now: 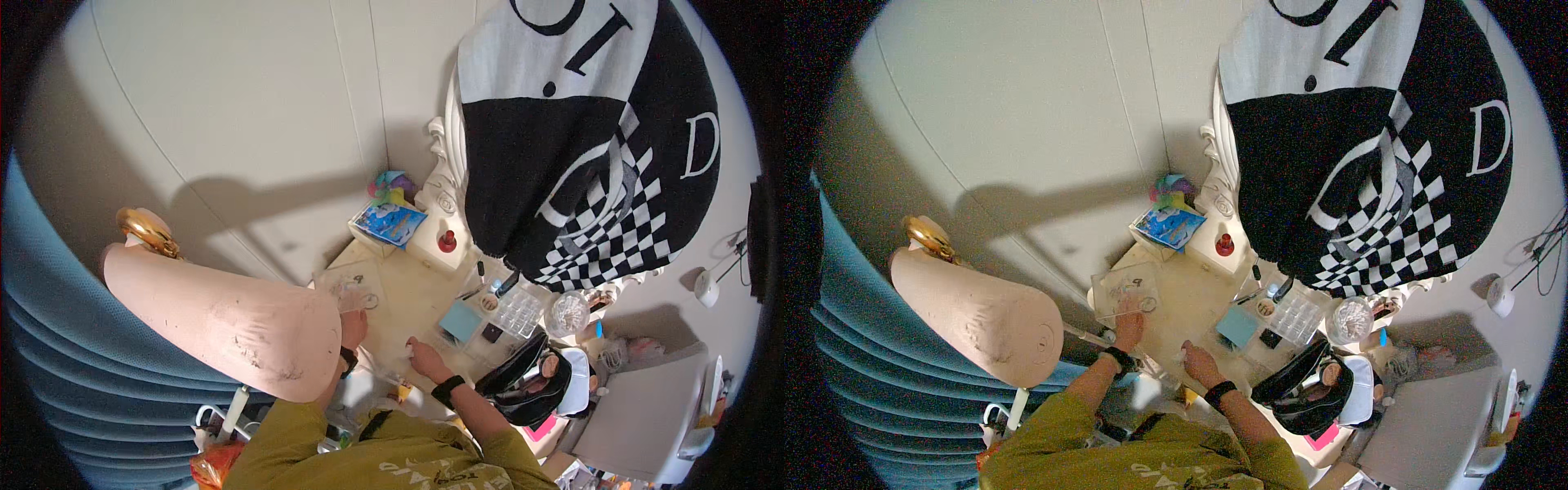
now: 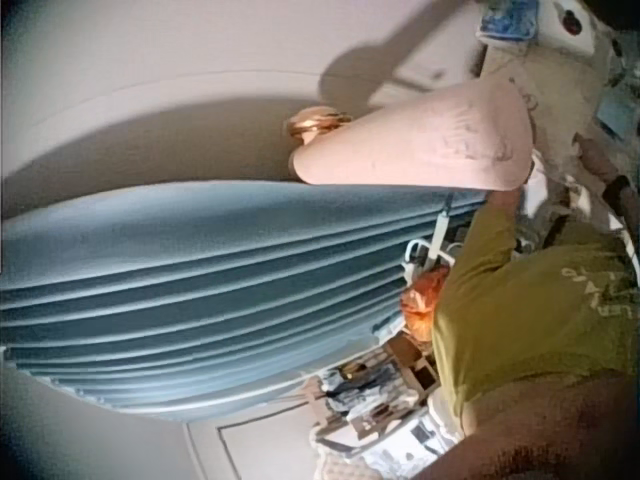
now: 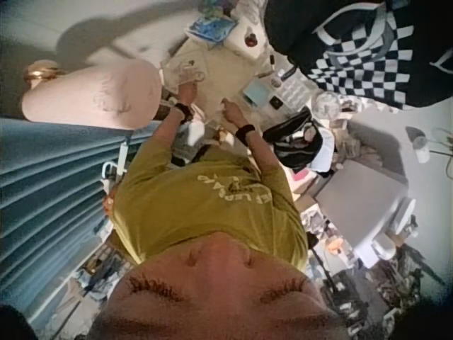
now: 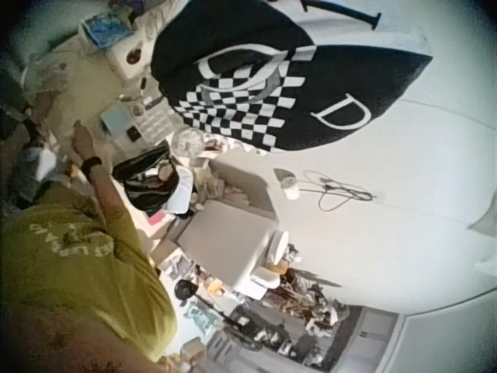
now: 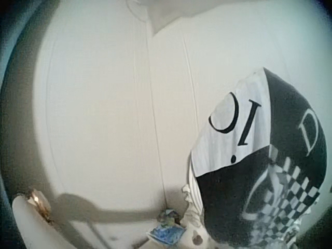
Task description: Organize various items on a vanity table and wipe the surface.
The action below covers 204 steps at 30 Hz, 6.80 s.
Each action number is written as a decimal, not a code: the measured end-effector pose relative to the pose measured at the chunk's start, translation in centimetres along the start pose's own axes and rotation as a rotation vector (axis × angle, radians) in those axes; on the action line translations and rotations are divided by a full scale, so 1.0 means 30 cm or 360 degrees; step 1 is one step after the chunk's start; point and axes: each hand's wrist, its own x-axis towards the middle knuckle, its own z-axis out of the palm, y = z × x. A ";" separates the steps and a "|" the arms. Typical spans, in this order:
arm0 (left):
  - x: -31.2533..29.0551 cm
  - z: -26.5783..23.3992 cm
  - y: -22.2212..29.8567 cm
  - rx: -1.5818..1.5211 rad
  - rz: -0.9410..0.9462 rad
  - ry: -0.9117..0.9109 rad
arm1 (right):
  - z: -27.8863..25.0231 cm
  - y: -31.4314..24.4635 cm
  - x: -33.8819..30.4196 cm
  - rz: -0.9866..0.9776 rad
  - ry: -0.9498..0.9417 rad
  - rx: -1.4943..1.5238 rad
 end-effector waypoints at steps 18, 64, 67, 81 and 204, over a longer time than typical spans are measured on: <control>0.053 0.239 -0.485 -0.2710 -0.0989 0.0072 | -0.080 -0.074 -0.078 0.0204 0.0227 0.0213; -0.367 -0.196 0.099 -0.2044 0.0054 -0.0086 | -0.202 -0.178 -0.623 0.0443 0.0369 0.0820; -0.502 -0.142 0.172 -0.2104 0.0219 -0.0395 | -0.199 -0.179 -0.702 0.0540 0.0329 0.1094; -1.144 0.207 0.860 -0.2073 0.0335 -0.1544 | -0.200 -0.199 -1.555 0.0519 0.1807 0.2100; -2.272 0.954 1.453 -0.1149 -0.0892 -0.4189 | 0.573 -0.111 -3.238 0.1459 0.2814 0.1780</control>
